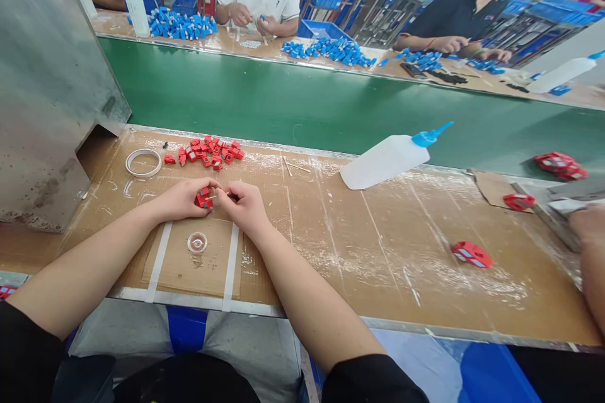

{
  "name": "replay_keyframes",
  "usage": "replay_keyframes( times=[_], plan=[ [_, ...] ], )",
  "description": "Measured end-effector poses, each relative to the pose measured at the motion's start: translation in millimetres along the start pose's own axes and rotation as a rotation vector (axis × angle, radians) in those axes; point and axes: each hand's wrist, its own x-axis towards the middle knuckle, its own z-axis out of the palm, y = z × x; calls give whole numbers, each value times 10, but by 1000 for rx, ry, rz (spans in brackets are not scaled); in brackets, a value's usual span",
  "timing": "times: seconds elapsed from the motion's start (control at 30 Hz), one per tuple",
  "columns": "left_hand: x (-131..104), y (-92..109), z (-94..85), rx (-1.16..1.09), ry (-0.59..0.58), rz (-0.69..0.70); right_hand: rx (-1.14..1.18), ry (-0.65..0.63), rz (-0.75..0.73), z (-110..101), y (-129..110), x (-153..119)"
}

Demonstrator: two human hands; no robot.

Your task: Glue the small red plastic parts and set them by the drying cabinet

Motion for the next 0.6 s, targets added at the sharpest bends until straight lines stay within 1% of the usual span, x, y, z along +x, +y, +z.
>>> replay_keyframes(
  times=[0.1,0.23,0.33,0.47,0.5,0.53,0.6],
  plan=[
    [1,1,0,1,-2,0,15,-23,13,0,-3,-4],
    [3,1,-2,11,-7,-1,9,7,7,8,2,-5],
    [0,8,-8,8,-10,5,24,-22,20,8,-13,2],
    [-18,27,-13,14,-9,-6,58,9,0,-55,-80,9],
    [-26,30,-12,4,-4,-7,97,-16,-27,-81,-102,5],
    [-33,30,-10,-14,10,-4,147,-80,-64,-106,-124,-2],
    [-46,25,-9,-55,83,12,236,-303,-149,-143,-165,-29]
  ],
)
